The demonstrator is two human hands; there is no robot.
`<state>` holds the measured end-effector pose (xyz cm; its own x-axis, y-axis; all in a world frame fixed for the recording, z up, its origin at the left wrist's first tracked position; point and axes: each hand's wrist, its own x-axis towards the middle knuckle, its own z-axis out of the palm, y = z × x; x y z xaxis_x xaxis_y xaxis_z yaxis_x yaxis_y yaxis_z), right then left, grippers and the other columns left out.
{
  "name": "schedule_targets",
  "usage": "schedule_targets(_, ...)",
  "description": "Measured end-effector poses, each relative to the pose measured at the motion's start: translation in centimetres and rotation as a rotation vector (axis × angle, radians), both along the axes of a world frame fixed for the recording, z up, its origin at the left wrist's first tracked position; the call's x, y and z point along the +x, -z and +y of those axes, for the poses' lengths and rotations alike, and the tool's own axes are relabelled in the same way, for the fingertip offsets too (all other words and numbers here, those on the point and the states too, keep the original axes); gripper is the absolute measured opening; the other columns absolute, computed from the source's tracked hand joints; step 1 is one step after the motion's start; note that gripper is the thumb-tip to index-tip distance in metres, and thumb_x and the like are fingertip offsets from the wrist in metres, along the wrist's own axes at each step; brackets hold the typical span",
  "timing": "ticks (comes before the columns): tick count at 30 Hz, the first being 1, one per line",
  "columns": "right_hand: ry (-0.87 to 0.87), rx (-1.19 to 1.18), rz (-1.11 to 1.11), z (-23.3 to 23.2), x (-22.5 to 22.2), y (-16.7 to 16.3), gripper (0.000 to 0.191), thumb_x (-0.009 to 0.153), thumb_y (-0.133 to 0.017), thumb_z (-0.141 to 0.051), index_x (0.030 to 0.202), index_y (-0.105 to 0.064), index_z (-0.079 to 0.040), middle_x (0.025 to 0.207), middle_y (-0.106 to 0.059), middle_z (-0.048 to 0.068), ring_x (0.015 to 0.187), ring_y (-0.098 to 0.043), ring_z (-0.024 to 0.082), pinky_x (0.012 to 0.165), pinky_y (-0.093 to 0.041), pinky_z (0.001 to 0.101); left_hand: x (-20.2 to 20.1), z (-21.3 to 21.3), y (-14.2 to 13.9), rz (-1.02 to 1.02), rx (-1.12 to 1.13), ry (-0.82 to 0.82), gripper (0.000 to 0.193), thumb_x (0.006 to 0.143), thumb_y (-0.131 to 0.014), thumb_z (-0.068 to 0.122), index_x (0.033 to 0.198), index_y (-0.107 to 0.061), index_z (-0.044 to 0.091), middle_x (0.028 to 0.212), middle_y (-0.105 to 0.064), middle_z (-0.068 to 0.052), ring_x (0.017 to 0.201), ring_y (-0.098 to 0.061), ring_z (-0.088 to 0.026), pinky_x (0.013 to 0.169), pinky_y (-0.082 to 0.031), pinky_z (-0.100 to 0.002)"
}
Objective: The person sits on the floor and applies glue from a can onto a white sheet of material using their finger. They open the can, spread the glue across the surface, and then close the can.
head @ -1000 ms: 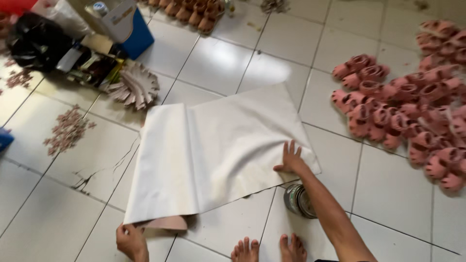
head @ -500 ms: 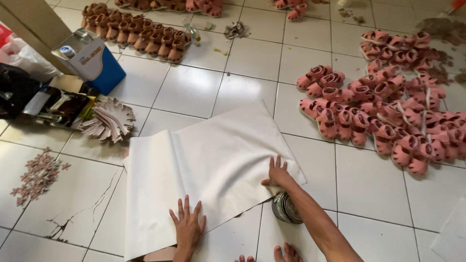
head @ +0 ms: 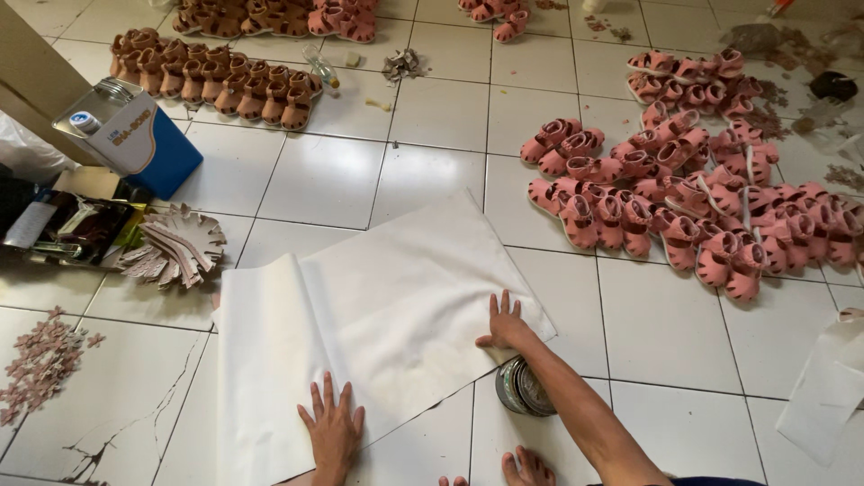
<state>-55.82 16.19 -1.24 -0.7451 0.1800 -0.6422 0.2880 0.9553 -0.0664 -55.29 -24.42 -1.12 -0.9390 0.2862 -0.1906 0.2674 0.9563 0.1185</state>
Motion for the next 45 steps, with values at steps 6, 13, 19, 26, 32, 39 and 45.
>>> schedule_targets(6,0.037,-0.004,-0.020,0.1,0.3,0.1,0.140,0.083,-0.069,-0.073,0.156,0.015,0.012,0.160,0.016,0.044,0.150,0.010,0.061,0.125,-0.005,0.0591,-0.4,-0.1,0.4,-0.012,-0.043,0.027,0.071,0.091,-0.063,0.048,0.153,-0.042,0.021,0.168,-0.012,-0.007,0.155,-0.013,-0.037,0.118,-0.019,-0.070)
schedule_targets(13,-0.018,0.037,0.050,0.1,0.9,1.0,0.140,0.085,-0.065,-0.078,0.154,0.012,0.017,0.158,0.008,0.046,0.152,0.009,0.059,0.124,-0.006,0.0634,-1.3,-0.3,0.6,-0.066,-0.047,0.036,0.071,0.092,-0.064,0.048,0.152,-0.040,0.019,0.170,-0.010,-0.007,0.156,-0.010,-0.037,0.120,-0.016,-0.069)
schedule_targets(19,-0.007,0.048,0.036,0.2,0.9,0.9,0.138,0.085,-0.063,-0.077,0.154,0.010,0.016,0.160,0.005,0.044,0.154,0.009,0.056,0.124,-0.005,0.0627,-2.2,0.0,0.6,-0.097,0.009,0.047,0.074,0.091,-0.066,0.045,0.154,-0.036,0.019,0.169,-0.010,-0.007,0.156,-0.009,-0.037,0.120,-0.017,-0.068)
schedule_targets(26,0.025,0.067,0.027,-0.5,2.0,0.0,0.141,0.082,-0.063,-0.081,0.155,0.010,0.014,0.159,0.008,0.046,0.151,0.008,0.059,0.124,-0.006,0.0611,-3.2,-0.5,0.6,-0.050,0.253,0.131,0.074,0.086,-0.071,0.041,0.151,-0.043,0.019,0.168,-0.019,-0.011,0.153,-0.017,-0.041,0.118,-0.022,-0.068)
schedule_targets(32,0.183,-0.048,0.013,0.6,2.5,-0.9,0.132,0.076,-0.057,-0.085,0.164,-0.003,-0.003,0.166,0.002,0.036,0.148,-0.015,0.059,0.120,-0.024,0.0561,-3.6,-1.6,-0.4,-0.023,0.435,0.128,0.078,0.086,-0.076,0.037,0.153,-0.041,0.014,0.163,-0.030,-0.021,0.149,-0.026,-0.048,0.112,-0.029,-0.070)
schedule_targets(39,0.244,-0.547,0.657,6.6,10.7,-5.0,0.057,0.107,-0.042,-0.050,0.146,-0.057,-0.011,0.149,-0.058,0.013,0.135,-0.057,0.025,0.112,-0.044,0.0352,-2.0,-5.0,-10.5,0.160,0.458,0.309,0.054,0.088,-0.077,0.025,0.136,-0.059,0.008,0.160,-0.033,-0.030,0.149,-0.029,-0.050,0.118,-0.034,-0.060)
schedule_targets(45,0.379,-0.703,0.718,8.1,18.8,-11.5,0.069,0.101,-0.055,-0.051,0.149,-0.049,-0.001,0.134,-0.068,0.016,0.124,-0.063,0.023,0.103,-0.049,0.0351,0.6,-0.4,-23.7,0.299,0.454,0.495,0.044,0.091,-0.076,0.023,0.130,-0.064,0.006,0.162,-0.030,-0.030,0.151,-0.025,-0.051,0.119,-0.030,-0.059)
